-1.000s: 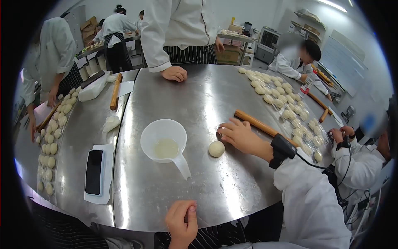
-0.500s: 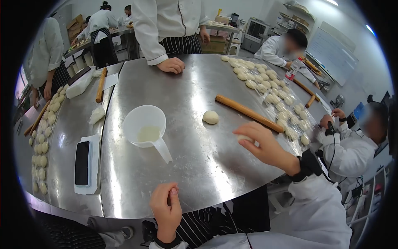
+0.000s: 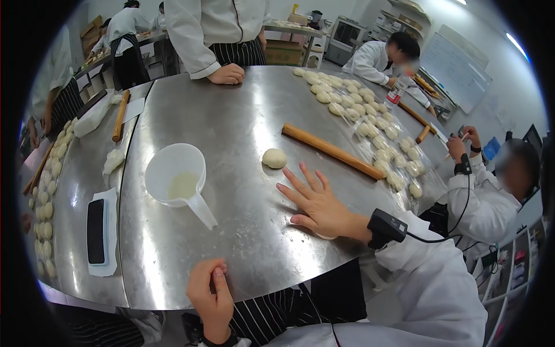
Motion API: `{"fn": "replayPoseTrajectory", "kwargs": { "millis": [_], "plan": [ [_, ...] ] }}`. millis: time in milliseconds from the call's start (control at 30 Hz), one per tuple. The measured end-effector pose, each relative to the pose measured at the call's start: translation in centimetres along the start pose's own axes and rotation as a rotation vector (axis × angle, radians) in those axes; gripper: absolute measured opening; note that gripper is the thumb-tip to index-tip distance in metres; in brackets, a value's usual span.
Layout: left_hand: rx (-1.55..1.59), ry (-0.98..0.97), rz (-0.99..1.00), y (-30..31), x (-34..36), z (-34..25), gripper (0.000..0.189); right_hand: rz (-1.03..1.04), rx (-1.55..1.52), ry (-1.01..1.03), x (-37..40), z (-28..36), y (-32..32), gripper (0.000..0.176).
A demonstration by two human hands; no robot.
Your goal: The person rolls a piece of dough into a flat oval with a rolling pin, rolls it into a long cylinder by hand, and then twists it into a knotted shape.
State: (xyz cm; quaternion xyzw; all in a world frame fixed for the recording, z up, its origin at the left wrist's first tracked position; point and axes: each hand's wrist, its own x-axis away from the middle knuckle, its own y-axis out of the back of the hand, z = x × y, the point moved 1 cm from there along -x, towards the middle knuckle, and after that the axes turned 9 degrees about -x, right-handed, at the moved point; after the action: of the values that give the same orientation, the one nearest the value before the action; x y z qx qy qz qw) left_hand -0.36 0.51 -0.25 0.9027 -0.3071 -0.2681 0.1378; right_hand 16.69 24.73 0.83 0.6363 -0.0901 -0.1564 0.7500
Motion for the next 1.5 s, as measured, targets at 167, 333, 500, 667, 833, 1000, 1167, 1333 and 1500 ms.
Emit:
{"fn": "replayPoseTrajectory", "kwargs": {
  "millis": [167, 333, 500, 667, 833, 1000, 1167, 1333, 1500],
  "plan": [
    [-0.043, -0.038, 0.056, 0.3, 0.1, 0.2, 0.012, -0.324, -0.308, 0.020, -0.3, -0.9, 4.8, 0.076],
    [-0.041, -0.016, 0.012, -0.2, 0.1, 0.1, 0.010, 0.133, 0.088, 0.173, 1.2, 0.4, 0.6, 0.085],
    [-0.052, -0.030, 0.025, -0.1, 0.1, 0.1, 0.009, -0.142, -0.291, 0.148, 2.1, -0.6, 6.4, 0.090],
    [-0.125, -0.054, 0.031, -0.4, 0.3, 0.2, 0.010, 0.276, -0.325, 0.143, 4.4, -1.2, 2.3, 0.094],
    [-0.137, -0.076, 0.037, -0.3, 0.3, 0.2, 0.010, 0.106, -0.143, 0.206, 5.7, -1.0, 6.0, 0.091],
    [-0.134, -0.084, 0.042, -0.4, 0.2, 0.1, 0.009, 0.256, -0.467, 0.177, 8.2, -0.9, 4.6, 0.094],
    [-0.129, -0.079, 0.040, -0.5, 0.2, 0.1, 0.008, 0.100, -0.288, 0.208, 9.9, -0.6, 5.3, 0.080],
    [-0.148, -0.102, 0.043, -0.7, 0.2, 0.1, 0.008, 0.173, -0.613, 0.166, 8.1, -4.2, 7.7, 0.046],
    [-0.104, -0.105, 0.061, -0.4, 0.0, 0.0, 0.007, -0.379, -0.136, -0.201, 5.4, -12.4, 6.9, 0.034]
  ]
}}
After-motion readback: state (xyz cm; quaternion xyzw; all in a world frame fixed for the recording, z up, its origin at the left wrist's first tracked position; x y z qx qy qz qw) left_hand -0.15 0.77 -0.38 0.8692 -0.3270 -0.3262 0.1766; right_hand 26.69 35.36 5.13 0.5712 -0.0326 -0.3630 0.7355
